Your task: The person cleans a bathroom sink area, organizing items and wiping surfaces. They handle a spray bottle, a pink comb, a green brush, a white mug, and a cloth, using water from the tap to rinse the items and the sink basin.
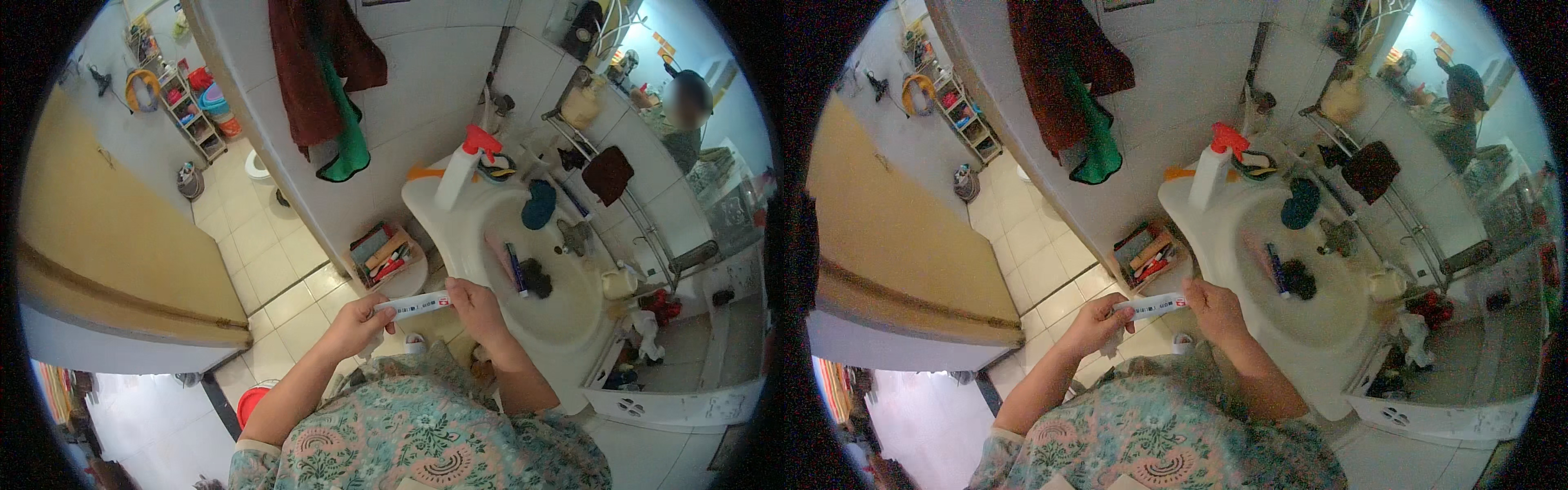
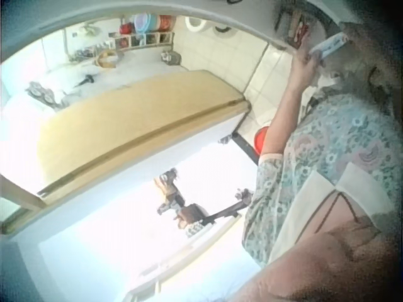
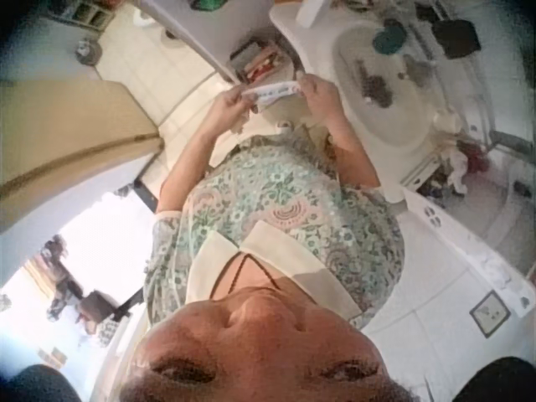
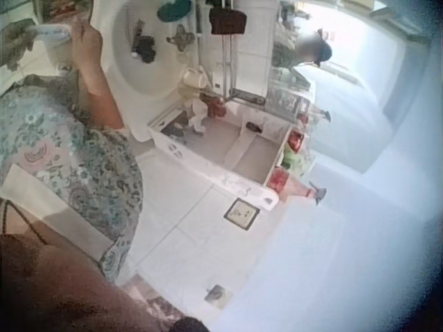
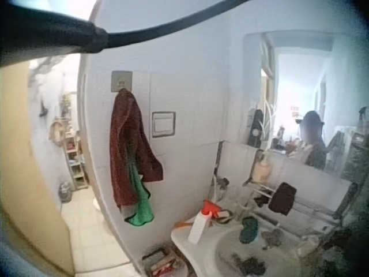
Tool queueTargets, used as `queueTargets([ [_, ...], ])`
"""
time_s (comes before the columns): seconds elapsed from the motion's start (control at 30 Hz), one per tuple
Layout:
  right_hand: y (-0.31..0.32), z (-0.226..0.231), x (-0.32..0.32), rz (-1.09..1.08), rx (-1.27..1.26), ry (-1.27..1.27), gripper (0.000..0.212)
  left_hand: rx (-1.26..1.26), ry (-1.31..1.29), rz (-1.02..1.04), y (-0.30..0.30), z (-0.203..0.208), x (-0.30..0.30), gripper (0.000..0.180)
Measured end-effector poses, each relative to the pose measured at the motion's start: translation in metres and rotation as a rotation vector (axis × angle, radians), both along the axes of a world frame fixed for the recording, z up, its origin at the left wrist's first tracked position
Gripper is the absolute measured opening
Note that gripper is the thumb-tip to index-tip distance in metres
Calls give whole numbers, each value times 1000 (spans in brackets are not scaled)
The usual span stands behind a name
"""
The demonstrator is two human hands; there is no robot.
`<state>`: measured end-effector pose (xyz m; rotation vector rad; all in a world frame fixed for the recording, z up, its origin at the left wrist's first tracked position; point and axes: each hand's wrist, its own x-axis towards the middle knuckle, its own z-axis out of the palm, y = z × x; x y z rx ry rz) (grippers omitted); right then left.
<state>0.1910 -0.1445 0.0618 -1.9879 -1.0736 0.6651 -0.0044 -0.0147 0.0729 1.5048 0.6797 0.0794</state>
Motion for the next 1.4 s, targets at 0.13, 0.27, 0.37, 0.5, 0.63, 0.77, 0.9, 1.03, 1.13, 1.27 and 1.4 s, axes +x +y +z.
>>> queueTargets([
  [0.13, -5, -1, 15, -116, 46, 357, 40, -39, 16, -45, -2, 8, 18, 25],
  [0.27, -14, 0, 58, -396, 219, 550, 36, -108, -93, 29, 2, 4, 30, 29],
  [0.37, -24, -13, 126, -596, 559, 743, 31, -117, -79, 133, 15, -16, 32, 28],
  [0.5, 14, -8, 201, -829, 785, 698, 29, -141, -91, 245, 23, -33, 36, 25],
  [0.63, 50, -24, 263, -920, 915, 695, 27, -151, -42, 286, 22, -38, 47, 26],
  [0.77, 76, -25, 299, -1048, 857, 689, 24, -137, 46, 320, 22, -44, 48, 26],
  [0.9, 83, -27, 321, -1025, 832, 687, 29, -109, 17, 341, 19, -60, 46, 25],
  [1.03, 70, -31, 311, -908, 763, 764, 33, -128, -33, 400, 19, -63, 48, 27],
  [1.13, 48, -47, 274, -802, 702, 814, 29, -227, -100, 461, 19, -66, 46, 28],
  [1.27, 3, -80, 200, -588, 425, 801, 25, -367, -187, 446, 22, -63, 51, 37],
  [1.4, -20, -119, 164, -325, -96, 416, 39, -323, -181, 378, 17, -63, 52, 38],
])
